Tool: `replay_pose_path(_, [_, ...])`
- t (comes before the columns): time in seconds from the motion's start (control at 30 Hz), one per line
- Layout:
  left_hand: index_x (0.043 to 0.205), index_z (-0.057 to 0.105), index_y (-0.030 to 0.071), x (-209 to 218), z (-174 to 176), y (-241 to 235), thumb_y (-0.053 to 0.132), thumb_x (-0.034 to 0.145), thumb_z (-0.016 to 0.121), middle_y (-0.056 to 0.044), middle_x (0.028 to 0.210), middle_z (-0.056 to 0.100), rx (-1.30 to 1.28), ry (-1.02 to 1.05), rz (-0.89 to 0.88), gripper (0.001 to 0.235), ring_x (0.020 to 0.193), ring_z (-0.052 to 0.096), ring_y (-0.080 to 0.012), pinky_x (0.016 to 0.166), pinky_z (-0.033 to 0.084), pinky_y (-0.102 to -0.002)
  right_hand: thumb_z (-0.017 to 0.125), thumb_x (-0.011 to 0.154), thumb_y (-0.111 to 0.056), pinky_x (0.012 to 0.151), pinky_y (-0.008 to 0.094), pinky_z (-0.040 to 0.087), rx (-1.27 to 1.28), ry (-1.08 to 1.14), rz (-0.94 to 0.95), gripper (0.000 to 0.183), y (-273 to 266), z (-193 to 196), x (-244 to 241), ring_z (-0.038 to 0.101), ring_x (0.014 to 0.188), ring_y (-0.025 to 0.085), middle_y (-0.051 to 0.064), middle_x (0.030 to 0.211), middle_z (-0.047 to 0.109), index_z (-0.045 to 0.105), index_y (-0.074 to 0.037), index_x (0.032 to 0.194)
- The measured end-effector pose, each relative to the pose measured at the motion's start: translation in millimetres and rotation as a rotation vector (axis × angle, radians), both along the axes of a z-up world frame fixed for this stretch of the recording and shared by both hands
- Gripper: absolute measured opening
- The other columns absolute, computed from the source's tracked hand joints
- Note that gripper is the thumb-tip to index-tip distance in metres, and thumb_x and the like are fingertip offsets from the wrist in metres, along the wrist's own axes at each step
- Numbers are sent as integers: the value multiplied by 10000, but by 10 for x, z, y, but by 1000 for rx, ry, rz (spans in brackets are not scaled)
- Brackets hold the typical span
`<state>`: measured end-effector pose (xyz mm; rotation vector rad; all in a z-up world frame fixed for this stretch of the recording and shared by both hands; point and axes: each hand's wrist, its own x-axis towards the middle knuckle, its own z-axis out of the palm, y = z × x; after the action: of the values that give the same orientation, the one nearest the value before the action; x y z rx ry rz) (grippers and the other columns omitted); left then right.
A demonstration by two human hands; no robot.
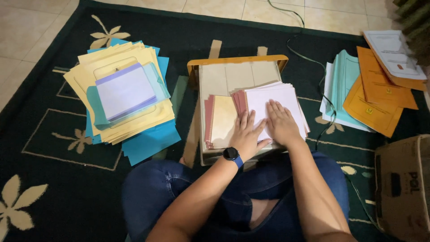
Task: Manually collating and inserting small paper booklets into a cardboard organizer tray while sitting on the floor.
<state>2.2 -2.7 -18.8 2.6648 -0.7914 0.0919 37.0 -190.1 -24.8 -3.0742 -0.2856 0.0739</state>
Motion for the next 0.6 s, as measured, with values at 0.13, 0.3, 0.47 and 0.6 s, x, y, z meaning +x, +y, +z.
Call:
replay_pose_path(0.13, [1522,475,191,6,-16,-1,696,948,430,-269,1628,294,-10,5,-2,766,1552,144,-456,1190,230,-603,283,1088,-384,1278,436,134,-16,42,-8,622,-20,-43,396,163,1593,252,79,1728,196,223,-146,1660])
replay_pose_path(0.3, [1559,310,2,3,-79,-61,696,917,468,-266,1657,227,-12,69,55,959,1570,109,-398,1245,70,-601,182,1093,-458,1287,425,103,-59,48,34,645,-80,-120,693,134,1600,213,46,1732,177,193,-160,1665])
replay_pose_path(0.47, [1567,257,-23,41,-240,-102,709,915,452,-235,1671,206,8,65,59,1000,1571,100,-378,1249,25,-613,230,1100,-412,1278,441,158,-12,29,24,620,12,75,189,193,1587,244,81,1716,231,235,-132,1653])
replay_pose_path(0.6, [1579,224,-7,22,-151,-85,615,934,515,-207,1685,168,71,91,68,942,1574,86,-364,1253,19,-614,296,1083,-364,1265,448,181,45,104,7,618,67,223,-335,177,1587,260,80,1723,200,226,-130,1651])
